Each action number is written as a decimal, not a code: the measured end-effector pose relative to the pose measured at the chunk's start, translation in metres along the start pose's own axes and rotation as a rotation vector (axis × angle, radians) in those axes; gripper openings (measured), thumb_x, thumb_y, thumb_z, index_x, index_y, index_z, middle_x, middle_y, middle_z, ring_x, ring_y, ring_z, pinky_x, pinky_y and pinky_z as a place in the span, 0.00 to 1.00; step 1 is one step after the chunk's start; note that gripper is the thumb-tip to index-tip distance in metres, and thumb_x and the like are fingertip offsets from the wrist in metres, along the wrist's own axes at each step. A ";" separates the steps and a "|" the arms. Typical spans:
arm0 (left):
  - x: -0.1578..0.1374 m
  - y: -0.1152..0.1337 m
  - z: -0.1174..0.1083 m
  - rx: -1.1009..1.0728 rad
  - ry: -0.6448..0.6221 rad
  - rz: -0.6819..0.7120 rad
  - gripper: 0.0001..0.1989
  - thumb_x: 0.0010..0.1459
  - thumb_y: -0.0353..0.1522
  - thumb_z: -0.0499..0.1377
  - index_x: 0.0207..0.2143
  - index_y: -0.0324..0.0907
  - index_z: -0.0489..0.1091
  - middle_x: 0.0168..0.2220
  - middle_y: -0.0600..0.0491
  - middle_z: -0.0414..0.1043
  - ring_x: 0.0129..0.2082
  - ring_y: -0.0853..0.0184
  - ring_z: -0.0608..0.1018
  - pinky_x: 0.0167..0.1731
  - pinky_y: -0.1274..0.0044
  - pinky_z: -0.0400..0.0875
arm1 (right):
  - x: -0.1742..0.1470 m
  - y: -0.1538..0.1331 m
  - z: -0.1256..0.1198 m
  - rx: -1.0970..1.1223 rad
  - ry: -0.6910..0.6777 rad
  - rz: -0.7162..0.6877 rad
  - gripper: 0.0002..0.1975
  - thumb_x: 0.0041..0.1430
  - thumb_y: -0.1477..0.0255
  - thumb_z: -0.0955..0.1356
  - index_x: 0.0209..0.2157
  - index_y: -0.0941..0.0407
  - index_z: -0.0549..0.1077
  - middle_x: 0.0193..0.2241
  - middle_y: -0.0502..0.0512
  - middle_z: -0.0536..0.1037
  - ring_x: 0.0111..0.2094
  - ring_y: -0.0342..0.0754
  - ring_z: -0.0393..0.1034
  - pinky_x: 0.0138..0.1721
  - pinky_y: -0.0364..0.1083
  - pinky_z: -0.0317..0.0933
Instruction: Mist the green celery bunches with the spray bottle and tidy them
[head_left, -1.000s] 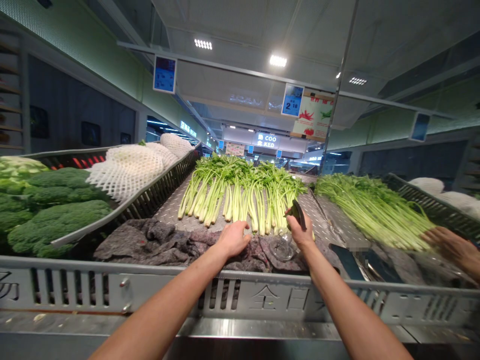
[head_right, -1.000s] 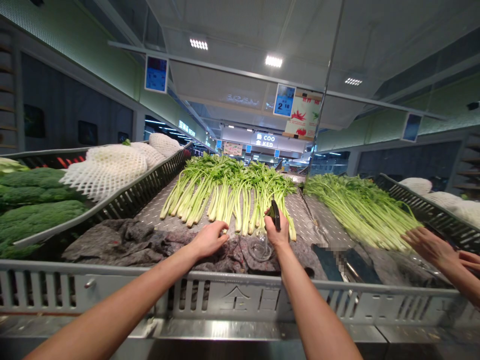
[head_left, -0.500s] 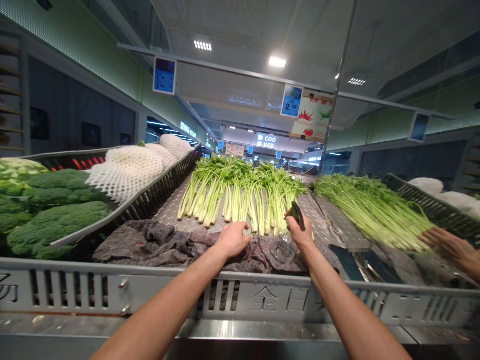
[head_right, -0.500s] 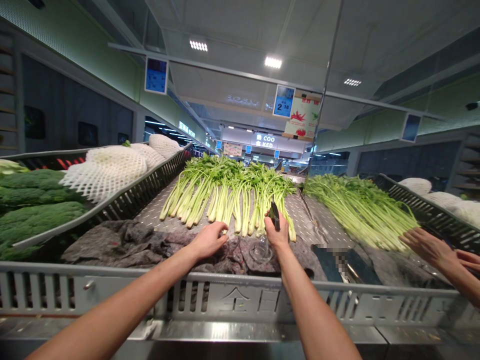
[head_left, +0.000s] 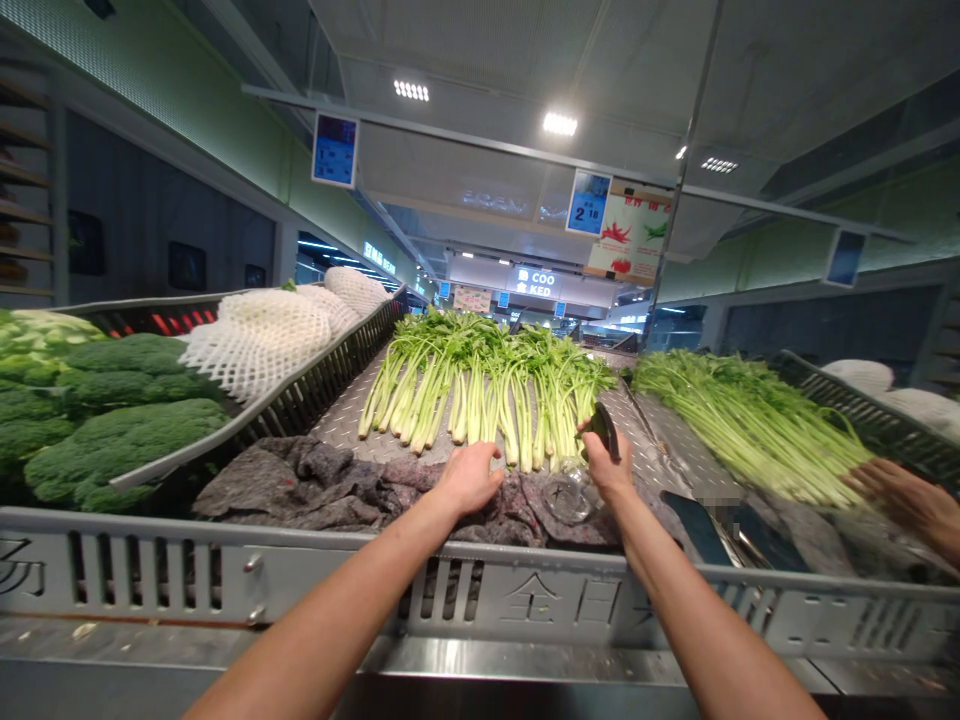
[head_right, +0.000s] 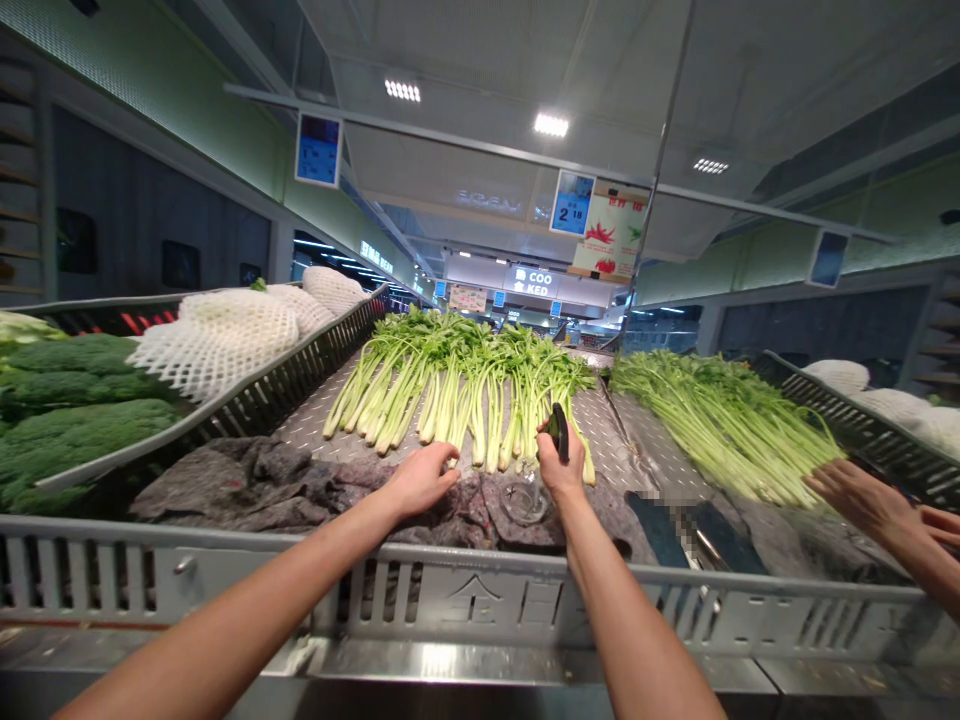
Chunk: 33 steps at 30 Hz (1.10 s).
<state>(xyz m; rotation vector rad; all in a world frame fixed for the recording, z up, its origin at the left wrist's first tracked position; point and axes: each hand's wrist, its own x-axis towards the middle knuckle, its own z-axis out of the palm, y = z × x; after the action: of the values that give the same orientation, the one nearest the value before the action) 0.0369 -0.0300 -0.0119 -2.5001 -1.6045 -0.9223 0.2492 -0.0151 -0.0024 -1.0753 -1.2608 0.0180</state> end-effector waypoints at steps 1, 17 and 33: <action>0.000 0.000 0.000 0.002 0.000 0.001 0.17 0.48 0.33 0.48 0.40 0.40 0.65 0.42 0.48 0.70 0.43 0.60 0.71 0.44 0.70 0.62 | 0.000 0.001 0.000 0.010 -0.002 0.013 0.12 0.42 0.67 0.61 0.28 0.58 0.70 0.23 0.50 0.70 0.24 0.44 0.62 0.28 0.43 0.56; -0.002 0.003 -0.004 0.001 -0.006 -0.005 0.15 0.49 0.33 0.48 0.40 0.41 0.65 0.42 0.48 0.69 0.43 0.61 0.71 0.44 0.71 0.62 | 0.003 0.008 -0.001 -0.048 0.100 0.069 0.15 0.41 0.66 0.62 0.31 0.57 0.70 0.25 0.51 0.71 0.26 0.45 0.64 0.29 0.44 0.57; -0.002 0.002 -0.004 -0.036 0.001 0.009 0.16 0.49 0.32 0.49 0.41 0.40 0.65 0.43 0.47 0.69 0.44 0.61 0.70 0.44 0.71 0.61 | 0.003 0.006 -0.004 -0.099 0.203 0.138 0.14 0.41 0.66 0.62 0.33 0.54 0.70 0.28 0.50 0.72 0.30 0.48 0.65 0.33 0.44 0.57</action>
<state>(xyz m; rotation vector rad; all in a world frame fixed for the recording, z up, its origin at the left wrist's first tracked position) 0.0357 -0.0341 -0.0094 -2.5277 -1.5893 -0.9605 0.2561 -0.0132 -0.0038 -1.2165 -1.0120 -0.0483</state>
